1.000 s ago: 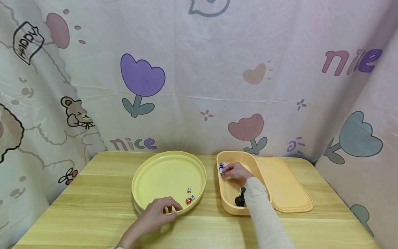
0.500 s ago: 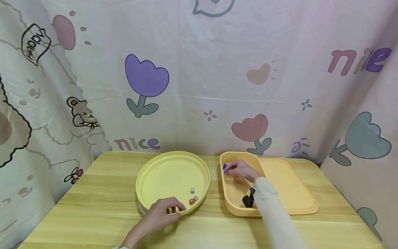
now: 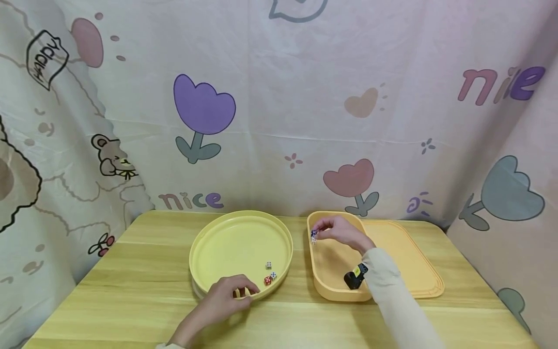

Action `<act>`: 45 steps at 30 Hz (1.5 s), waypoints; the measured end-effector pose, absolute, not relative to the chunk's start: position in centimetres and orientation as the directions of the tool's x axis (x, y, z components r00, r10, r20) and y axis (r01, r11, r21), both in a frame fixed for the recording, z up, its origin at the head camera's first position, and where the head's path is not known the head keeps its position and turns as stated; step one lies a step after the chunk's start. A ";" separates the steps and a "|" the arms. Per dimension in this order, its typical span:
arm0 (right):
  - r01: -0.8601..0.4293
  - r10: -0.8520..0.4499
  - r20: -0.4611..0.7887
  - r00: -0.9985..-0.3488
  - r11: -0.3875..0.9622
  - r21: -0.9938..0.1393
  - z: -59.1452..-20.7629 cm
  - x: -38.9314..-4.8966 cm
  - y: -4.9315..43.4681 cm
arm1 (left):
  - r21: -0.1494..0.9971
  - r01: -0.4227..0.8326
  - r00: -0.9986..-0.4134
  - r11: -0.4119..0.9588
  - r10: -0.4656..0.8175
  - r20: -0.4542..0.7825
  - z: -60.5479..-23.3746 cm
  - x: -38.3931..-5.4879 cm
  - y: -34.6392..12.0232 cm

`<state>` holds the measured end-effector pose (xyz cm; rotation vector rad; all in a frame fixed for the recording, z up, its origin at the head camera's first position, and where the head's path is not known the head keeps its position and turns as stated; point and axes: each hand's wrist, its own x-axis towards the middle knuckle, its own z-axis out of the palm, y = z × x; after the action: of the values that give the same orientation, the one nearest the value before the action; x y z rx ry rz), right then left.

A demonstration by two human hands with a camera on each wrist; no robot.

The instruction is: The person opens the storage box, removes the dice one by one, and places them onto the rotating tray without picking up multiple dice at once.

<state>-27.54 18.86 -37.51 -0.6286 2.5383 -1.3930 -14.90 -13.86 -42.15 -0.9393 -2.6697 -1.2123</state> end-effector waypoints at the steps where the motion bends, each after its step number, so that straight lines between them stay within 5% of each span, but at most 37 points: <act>1: -0.280 -0.446 0.048 -0.894 0.471 -0.837 -37.3 -27.4 18.8 | 0.662 0.554 -0.812 0.504 0.504 0.296 -42.1 -14.9 -13.8; 10: -0.340 -0.442 0.139 -0.886 0.418 -0.842 -35.9 -25.4 17.3 | 0.660 0.563 -0.806 0.498 0.509 0.303 -42.2 -15.0 -13.8; 20: -0.517 -0.339 0.391 -0.856 0.528 -0.673 -36.5 -22.5 12.0 | 0.661 0.557 -0.810 0.503 0.504 0.300 -42.3 -15.0 -14.0; 36: -0.403 -0.262 0.324 -0.909 0.360 -0.841 -37.2 -19.7 9.0 | 0.666 0.564 -0.802 0.489 0.515 0.302 -42.2 -15.1 -13.4; 45: -0.413 -0.277 0.332 -0.902 0.327 -0.850 -40.3 -22.1 9.2 | 0.669 0.555 -0.810 0.495 0.504 0.299 -42.2 -15.1 -13.7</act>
<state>-22.05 9.20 -40.26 -0.6958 2.6594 -1.7680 -15.05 -13.73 -42.16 -0.9437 -2.6605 -1.2275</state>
